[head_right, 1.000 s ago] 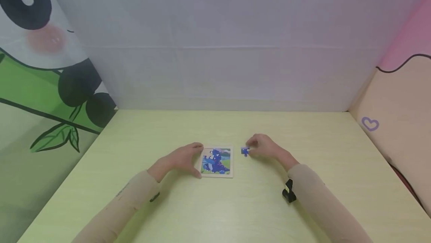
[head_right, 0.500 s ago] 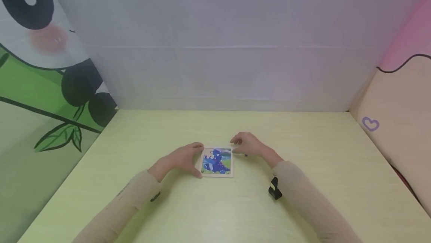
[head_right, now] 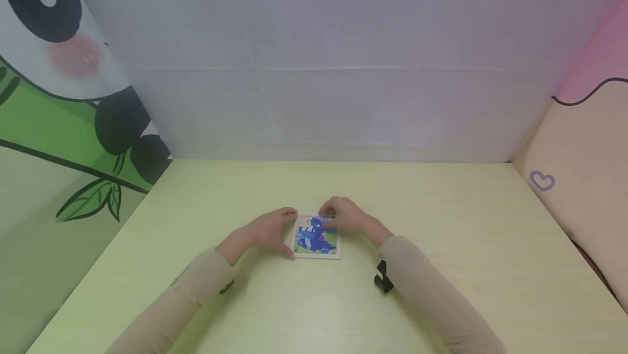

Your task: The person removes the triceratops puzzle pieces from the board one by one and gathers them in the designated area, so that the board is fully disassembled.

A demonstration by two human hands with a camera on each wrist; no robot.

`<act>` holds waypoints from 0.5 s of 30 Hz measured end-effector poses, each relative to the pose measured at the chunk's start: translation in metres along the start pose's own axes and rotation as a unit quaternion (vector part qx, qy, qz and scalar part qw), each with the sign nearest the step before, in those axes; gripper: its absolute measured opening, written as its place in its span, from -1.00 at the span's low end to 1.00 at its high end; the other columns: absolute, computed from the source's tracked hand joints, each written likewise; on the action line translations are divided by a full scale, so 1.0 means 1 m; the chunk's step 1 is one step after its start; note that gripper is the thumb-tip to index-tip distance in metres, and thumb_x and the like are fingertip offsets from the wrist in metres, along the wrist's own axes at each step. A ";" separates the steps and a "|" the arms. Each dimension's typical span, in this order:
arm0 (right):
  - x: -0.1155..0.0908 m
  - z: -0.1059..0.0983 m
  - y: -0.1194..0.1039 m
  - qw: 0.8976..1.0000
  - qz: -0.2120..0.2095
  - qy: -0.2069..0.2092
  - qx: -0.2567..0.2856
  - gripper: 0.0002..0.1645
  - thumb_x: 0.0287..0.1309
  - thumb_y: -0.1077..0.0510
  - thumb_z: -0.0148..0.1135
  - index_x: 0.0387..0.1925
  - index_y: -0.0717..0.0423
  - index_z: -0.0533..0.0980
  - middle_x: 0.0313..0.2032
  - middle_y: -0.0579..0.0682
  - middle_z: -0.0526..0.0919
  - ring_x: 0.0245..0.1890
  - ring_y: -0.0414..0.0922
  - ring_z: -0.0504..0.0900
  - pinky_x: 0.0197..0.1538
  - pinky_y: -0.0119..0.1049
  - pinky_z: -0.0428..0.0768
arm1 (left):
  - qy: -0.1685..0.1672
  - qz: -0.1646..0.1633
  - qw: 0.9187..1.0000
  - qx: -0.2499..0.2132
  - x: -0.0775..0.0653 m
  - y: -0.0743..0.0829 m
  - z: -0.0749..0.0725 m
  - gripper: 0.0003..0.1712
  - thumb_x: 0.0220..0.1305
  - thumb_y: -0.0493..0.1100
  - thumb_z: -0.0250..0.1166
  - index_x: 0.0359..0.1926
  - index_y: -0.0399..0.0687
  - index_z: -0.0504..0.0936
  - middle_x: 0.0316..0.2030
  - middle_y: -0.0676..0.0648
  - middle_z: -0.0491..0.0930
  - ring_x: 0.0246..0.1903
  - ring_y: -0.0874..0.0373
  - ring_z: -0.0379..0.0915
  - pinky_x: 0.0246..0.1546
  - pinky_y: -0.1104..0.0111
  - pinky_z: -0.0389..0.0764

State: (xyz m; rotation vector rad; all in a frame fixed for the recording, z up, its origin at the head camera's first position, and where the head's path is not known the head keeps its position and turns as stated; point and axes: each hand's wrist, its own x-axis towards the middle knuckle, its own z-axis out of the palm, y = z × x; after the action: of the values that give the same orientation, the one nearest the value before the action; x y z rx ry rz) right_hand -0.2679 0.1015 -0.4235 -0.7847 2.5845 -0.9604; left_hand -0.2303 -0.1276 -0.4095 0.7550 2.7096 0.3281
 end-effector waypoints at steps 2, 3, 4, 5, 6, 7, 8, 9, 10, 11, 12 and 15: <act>0.001 0.001 -0.001 1.000 0.003 -0.001 -0.009 -0.67 -0.01 0.18 0.31 -0.14 0.15 0.56 -0.23 -0.06 0.57 -0.14 -0.10 0.53 -0.02 -0.22 0.53 | 0.001 0.002 1.000 -0.001 0.000 0.000 0.000 0.19 -0.29 0.28 0.45 0.30 -0.25 0.19 0.31 -0.12 0.14 0.29 0.00 0.05 0.28 0.21 0.16; 0.001 0.001 -0.002 1.000 0.004 -0.001 -0.015 -0.68 -0.02 0.18 0.31 -0.15 0.15 0.57 -0.24 -0.07 0.57 -0.14 -0.11 0.53 -0.02 -0.22 0.53 | 0.002 0.003 1.000 0.000 0.000 0.000 0.001 0.19 -0.29 0.28 0.45 0.30 -0.25 0.19 0.31 -0.12 0.14 0.29 0.00 0.05 0.28 0.21 0.16; 0.002 0.001 -0.002 1.000 0.004 -0.001 -0.020 -0.69 -0.02 0.18 0.31 -0.16 0.14 0.58 -0.25 -0.07 0.56 -0.15 -0.11 0.53 -0.03 -0.22 0.53 | 0.002 0.004 1.000 -0.001 0.000 0.000 0.001 0.19 -0.29 0.28 0.45 0.30 -0.26 0.19 0.30 -0.12 0.14 0.29 0.00 0.05 0.28 0.21 0.16; 0.002 0.001 -0.002 1.000 0.004 -0.001 -0.023 -0.69 -0.02 0.18 0.32 -0.17 0.14 0.58 -0.26 -0.08 0.56 -0.16 -0.12 0.53 -0.03 -0.22 0.53 | 0.001 0.004 1.000 0.000 0.000 0.000 0.001 0.19 -0.29 0.28 0.45 0.30 -0.25 0.19 0.30 -0.12 0.15 0.29 0.00 0.05 0.28 0.21 0.17; 0.002 0.001 -0.002 1.000 0.005 -0.001 -0.026 -0.69 -0.02 0.17 0.32 -0.17 0.14 0.58 -0.26 -0.08 0.56 -0.16 -0.12 0.53 -0.03 -0.23 0.53 | 0.002 0.005 1.000 0.000 0.000 0.000 0.001 0.19 -0.29 0.28 0.45 0.30 -0.26 0.19 0.30 -0.13 0.15 0.29 0.00 0.06 0.27 0.21 0.17; 0.002 0.001 -0.002 1.000 0.006 -0.001 -0.028 -0.70 -0.02 0.17 0.32 -0.18 0.14 0.59 -0.26 -0.08 0.56 -0.16 -0.13 0.53 -0.03 -0.23 0.53 | 0.002 0.005 1.000 0.000 0.000 0.000 0.001 0.19 -0.29 0.28 0.45 0.30 -0.26 0.20 0.30 -0.13 0.15 0.28 -0.01 0.06 0.27 0.21 0.17; 0.002 0.001 -0.003 1.000 0.007 -0.001 -0.030 -0.70 -0.02 0.17 0.32 -0.18 0.14 0.59 -0.27 -0.09 0.56 -0.16 -0.13 0.53 -0.03 -0.23 0.53 | 0.001 0.005 1.000 0.001 0.001 0.000 0.001 0.19 -0.28 0.28 0.45 0.30 -0.26 0.19 0.30 -0.13 0.15 0.28 0.00 0.06 0.27 0.21 0.17; 0.002 0.001 -0.003 1.000 0.008 -0.002 -0.030 -0.70 -0.02 0.18 0.32 -0.18 0.14 0.59 -0.27 -0.09 0.56 -0.16 -0.13 0.53 -0.03 -0.24 0.53 | 0.001 0.005 1.000 0.002 0.001 0.000 0.001 0.19 -0.28 0.28 0.45 0.30 -0.26 0.19 0.30 -0.13 0.15 0.28 0.00 0.06 0.27 0.22 0.17; 0.002 0.001 -0.003 1.000 0.009 -0.003 -0.030 -0.71 -0.02 0.18 0.32 -0.18 0.14 0.59 -0.27 -0.09 0.56 -0.16 -0.13 0.53 -0.03 -0.24 0.53 | 0.001 0.005 1.000 0.000 0.001 0.000 0.001 0.19 -0.28 0.28 0.45 0.30 -0.26 0.19 0.30 -0.13 0.15 0.28 -0.01 0.06 0.27 0.21 0.17; 0.002 0.000 -0.004 1.000 0.007 -0.004 -0.031 -0.71 -0.02 0.18 0.32 -0.18 0.15 0.58 -0.27 -0.09 0.56 -0.16 -0.13 0.54 -0.03 -0.24 0.53 | 0.000 0.005 1.000 0.001 0.001 0.000 0.001 0.19 -0.28 0.28 0.45 0.30 -0.26 0.19 0.30 -0.13 0.15 0.28 -0.01 0.06 0.27 0.21 0.17; 0.002 0.000 -0.004 0.999 0.004 -0.005 -0.031 -0.71 -0.02 0.19 0.32 -0.19 0.15 0.59 -0.27 -0.08 0.56 -0.17 -0.13 0.54 -0.03 -0.24 0.53 | 0.001 0.005 1.000 0.000 0.001 0.001 0.001 0.19 -0.28 0.28 0.45 0.30 -0.27 0.19 0.30 -0.14 0.15 0.28 -0.01 0.06 0.27 0.21 0.17; 0.002 -0.001 -0.007 0.999 -0.003 -0.008 -0.032 -0.72 -0.02 0.21 0.32 -0.19 0.17 0.59 -0.29 -0.08 0.55 -0.18 -0.12 0.54 -0.04 -0.24 0.54 | 0.000 0.001 1.000 -0.004 0.000 0.002 -0.001 0.19 -0.29 0.26 0.46 0.30 -0.27 0.19 0.30 -0.14 0.15 0.28 -0.01 0.06 0.28 0.21 0.16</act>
State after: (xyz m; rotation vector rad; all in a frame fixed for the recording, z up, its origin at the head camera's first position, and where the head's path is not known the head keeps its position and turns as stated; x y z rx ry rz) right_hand -0.2673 0.0967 -0.4185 -0.8124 2.6127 -0.8737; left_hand -0.2297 -0.1263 -0.4085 0.7566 2.7056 0.3388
